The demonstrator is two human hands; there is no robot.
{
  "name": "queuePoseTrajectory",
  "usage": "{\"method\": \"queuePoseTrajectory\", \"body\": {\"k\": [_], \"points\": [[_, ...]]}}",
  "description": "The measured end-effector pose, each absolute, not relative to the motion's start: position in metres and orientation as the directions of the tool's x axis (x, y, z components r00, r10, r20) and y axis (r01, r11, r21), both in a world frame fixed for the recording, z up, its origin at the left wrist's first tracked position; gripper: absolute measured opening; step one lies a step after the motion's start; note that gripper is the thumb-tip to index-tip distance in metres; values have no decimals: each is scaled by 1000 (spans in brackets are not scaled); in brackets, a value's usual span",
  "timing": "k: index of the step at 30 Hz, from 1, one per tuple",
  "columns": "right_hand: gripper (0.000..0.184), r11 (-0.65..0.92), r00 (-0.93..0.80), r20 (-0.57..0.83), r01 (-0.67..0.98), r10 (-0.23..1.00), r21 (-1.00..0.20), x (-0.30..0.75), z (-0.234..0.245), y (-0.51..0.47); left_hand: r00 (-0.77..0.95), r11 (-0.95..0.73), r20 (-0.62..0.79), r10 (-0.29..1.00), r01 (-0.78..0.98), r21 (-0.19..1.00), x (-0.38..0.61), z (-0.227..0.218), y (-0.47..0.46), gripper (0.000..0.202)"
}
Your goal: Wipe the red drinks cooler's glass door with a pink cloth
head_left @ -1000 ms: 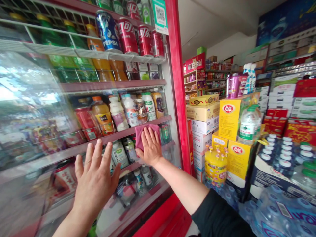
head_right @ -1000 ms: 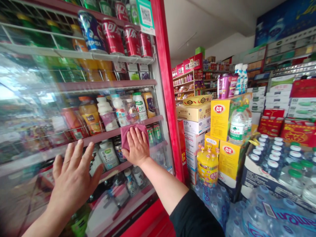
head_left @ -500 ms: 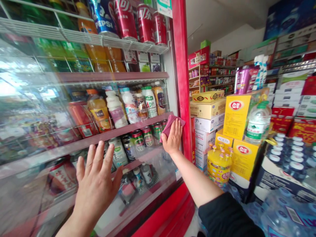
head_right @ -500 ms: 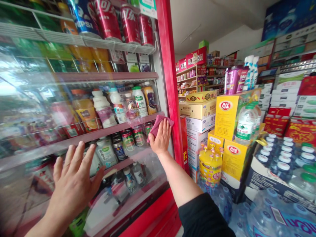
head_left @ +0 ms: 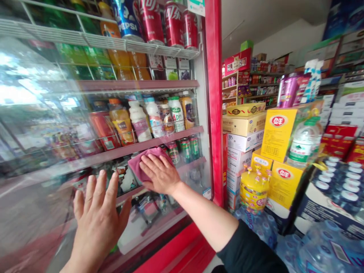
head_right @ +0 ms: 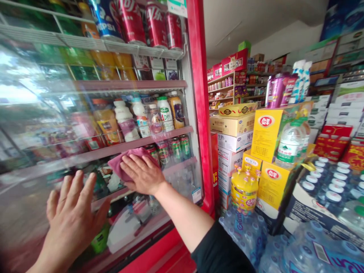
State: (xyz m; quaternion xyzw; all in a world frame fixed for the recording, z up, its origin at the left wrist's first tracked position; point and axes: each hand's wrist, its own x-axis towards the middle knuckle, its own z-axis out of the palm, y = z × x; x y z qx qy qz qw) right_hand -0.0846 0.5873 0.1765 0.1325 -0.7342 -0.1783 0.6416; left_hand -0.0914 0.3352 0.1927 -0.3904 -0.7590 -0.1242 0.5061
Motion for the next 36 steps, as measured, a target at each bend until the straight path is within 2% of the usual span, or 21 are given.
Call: {"method": "queuePoseTrajectory", "body": {"k": [1, 2, 4, 7, 9, 11, 14, 21, 26, 33, 36], "points": [[70, 892, -165, 882, 18, -442, 451, -79, 176, 601, -201, 678, 868, 454, 711, -189, -90, 189, 324, 94], [70, 910, -189, 897, 27, -401, 413, -74, 174, 615, -222, 693, 872, 437, 701, -169, -89, 185, 312, 93], [73, 953, -221, 942, 111, -253, 282, -65, 167, 644, -269, 729, 881, 389, 675, -116, -88, 177, 286, 91], [84, 968, -157, 987, 252, 25, 16, -59, 153, 667, -314, 753, 900, 301, 658, -22, -88, 163, 250, 88], [88, 956, -117, 985, 281, 123, -86, -62, 145, 660, -342, 749, 913, 221, 659, 65, -90, 155, 231, 86], [89, 952, -90, 984, 280, 154, -124, -70, 140, 637, -371, 739, 915, 159, 659, 138, -92, 149, 216, 85], [88, 962, -96, 990, 260, 106, -78, -90, 138, 582, -394, 726, 911, 121, 661, 189, -99, 141, 198, 85], [83, 976, -151, 986, 191, -78, 106, -132, 155, 446, -429, 759, 897, 104, 617, 207, -115, 134, 149, 91], [81, 983, -211, 964, 61, -160, 176, -152, 171, 375, -436, 740, 896, 77, 628, 242, -112, 129, 123, 87], [77, 925, -244, 895, -175, -372, 337, -192, 183, 268, -432, 778, 898, 84, 591, 211, -98, 116, 95, 83], [70, 895, -226, 874, -238, -429, 378, -203, 176, 230, -432, 795, 898, 79, 571, 205, -92, 115, 84, 82]]}}
